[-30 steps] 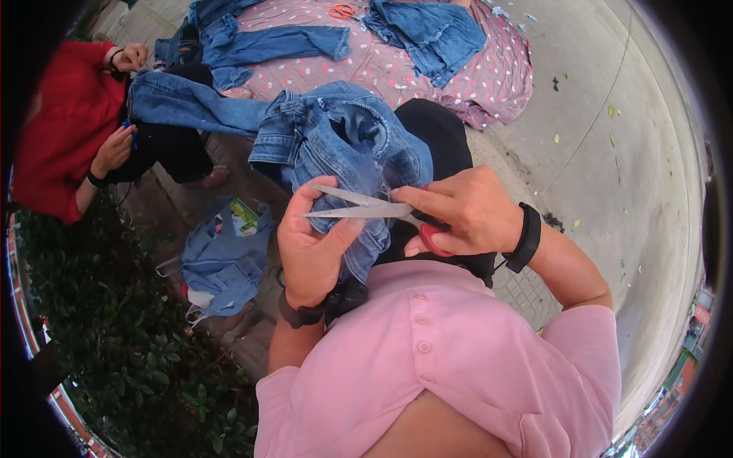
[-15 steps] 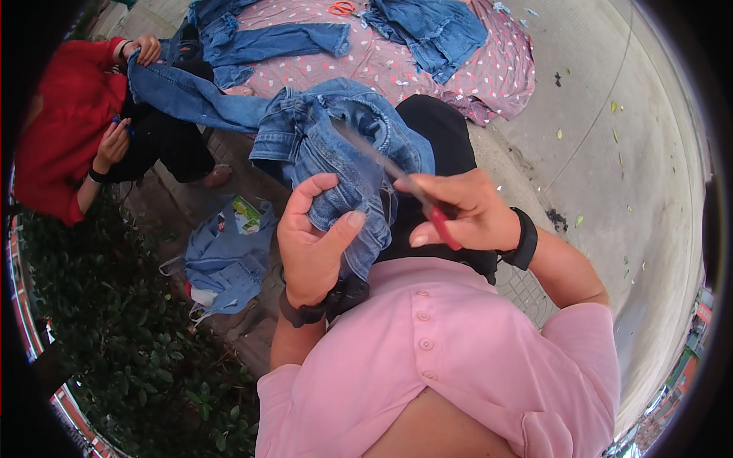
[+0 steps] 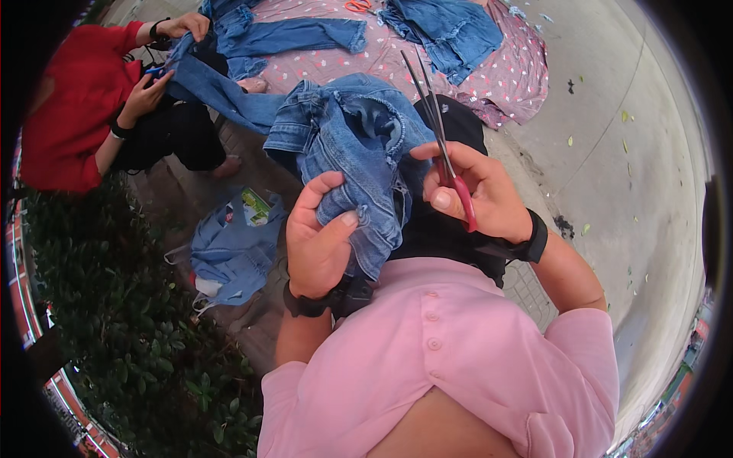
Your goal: Trim loose threads and excess fabric from denim jeans using scissors.
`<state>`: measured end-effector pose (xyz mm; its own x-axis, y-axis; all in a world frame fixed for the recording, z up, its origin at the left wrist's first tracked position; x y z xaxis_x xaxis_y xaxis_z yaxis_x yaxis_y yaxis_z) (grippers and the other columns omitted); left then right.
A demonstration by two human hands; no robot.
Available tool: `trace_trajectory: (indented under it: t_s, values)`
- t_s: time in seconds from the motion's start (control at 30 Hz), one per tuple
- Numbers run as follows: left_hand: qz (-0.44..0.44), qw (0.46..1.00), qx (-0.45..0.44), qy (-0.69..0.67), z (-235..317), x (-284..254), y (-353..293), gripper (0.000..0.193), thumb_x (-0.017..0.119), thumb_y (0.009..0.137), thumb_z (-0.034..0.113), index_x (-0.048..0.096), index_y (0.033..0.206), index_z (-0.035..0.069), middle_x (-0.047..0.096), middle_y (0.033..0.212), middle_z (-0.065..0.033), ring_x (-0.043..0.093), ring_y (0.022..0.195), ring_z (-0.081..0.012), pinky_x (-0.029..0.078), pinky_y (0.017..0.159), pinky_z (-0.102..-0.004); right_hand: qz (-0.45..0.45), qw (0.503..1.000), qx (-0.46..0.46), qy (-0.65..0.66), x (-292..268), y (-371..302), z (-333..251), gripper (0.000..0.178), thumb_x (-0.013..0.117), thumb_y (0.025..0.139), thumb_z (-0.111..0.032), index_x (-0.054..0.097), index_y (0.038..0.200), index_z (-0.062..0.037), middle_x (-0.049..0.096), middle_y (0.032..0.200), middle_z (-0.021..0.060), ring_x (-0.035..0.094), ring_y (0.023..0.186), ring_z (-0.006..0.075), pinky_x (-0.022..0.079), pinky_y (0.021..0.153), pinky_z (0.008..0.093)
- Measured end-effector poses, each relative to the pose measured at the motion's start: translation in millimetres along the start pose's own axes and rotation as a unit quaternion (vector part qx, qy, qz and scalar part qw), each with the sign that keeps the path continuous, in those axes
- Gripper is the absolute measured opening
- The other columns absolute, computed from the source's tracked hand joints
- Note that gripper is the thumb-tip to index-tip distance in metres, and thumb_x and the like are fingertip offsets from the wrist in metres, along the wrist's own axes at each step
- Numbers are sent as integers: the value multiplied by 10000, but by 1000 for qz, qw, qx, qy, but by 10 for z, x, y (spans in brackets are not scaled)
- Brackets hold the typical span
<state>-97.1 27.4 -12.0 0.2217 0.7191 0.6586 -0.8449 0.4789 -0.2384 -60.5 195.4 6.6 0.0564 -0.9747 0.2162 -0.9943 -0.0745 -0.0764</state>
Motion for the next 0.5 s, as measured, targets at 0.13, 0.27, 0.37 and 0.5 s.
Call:
trace_trajectory:
  t_s: [0.13,0.27,0.37,0.5]
  values:
    - [6,1000,-9,-23,28,21,4,453,480,782,-114,457,1228,-36,599,1093,-143,620,964,-199,503,873,-334,11,1000,19,-6,48,46,35,452,720,834,-131,518,1212,12,528,749,-40,485,692,30,411,639,202]
    - [15,1000,-16,-22,58,66,-7,452,484,770,-102,470,1216,-35,596,1093,-136,617,966,-188,508,859,-318,2,999,28,-21,58,63,87,484,697,863,-223,500,1247,-4,564,820,-10,501,745,44,407,705,210]
    - [26,999,4,47,83,63,-8,443,500,772,-90,475,1211,-30,594,1085,-127,616,954,-173,512,840,-301,0,999,36,-12,88,64,101,473,696,863,-213,502,1243,-9,561,816,-13,493,738,39,401,694,202]
    - [28,993,38,106,133,78,-4,466,587,757,-97,480,1204,-22,598,1060,-103,607,923,-141,508,813,-274,-1,999,45,-18,114,85,96,460,695,862,-196,504,1241,-16,558,822,-13,487,731,35,397,684,198]
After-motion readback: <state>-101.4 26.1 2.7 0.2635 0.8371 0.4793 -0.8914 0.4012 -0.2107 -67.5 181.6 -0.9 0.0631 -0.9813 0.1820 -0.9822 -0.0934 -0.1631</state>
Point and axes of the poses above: each hand's wrist, its own y-axis towards the middle knuckle, its own x-axis out of the palm, z = x × y, the point moved 10 cm from there along y, towards the middle knuckle
